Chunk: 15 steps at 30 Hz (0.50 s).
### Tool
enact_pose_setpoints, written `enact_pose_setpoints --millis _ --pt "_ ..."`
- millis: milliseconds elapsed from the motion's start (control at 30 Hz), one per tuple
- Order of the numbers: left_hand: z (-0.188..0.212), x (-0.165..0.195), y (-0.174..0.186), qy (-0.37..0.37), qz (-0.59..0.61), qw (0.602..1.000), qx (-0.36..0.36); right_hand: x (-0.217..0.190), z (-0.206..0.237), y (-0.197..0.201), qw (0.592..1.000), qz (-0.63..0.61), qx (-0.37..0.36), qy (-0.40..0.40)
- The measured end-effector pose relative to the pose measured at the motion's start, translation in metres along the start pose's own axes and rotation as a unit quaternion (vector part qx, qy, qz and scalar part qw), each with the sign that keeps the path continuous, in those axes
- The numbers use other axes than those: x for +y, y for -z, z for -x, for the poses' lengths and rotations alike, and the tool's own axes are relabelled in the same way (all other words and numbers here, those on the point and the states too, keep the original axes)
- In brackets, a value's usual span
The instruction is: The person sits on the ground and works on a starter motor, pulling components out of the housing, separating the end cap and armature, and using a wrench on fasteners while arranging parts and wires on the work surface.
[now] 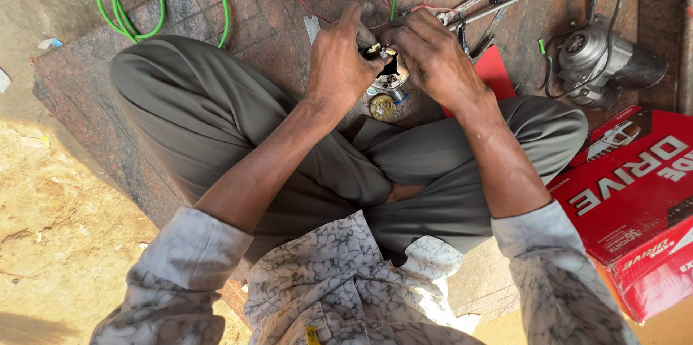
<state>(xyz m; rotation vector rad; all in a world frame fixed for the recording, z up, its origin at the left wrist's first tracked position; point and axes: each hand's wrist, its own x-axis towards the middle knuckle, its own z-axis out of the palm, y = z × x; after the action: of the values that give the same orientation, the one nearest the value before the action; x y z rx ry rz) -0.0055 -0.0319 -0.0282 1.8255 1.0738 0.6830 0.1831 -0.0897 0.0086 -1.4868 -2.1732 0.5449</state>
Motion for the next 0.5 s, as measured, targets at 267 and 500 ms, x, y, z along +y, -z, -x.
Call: enact_pose_setpoints --millis 267,500 --pt "0.007 0.007 0.004 -0.035 0.005 0.999 0.036 -0.017 0.005 0.005 0.998 -0.034 0.018 -0.053" --pt "0.006 0.012 0.005 0.005 0.016 1.0 0.012 -0.005 0.005 -0.015 0.997 -0.001 0.059 -0.058"
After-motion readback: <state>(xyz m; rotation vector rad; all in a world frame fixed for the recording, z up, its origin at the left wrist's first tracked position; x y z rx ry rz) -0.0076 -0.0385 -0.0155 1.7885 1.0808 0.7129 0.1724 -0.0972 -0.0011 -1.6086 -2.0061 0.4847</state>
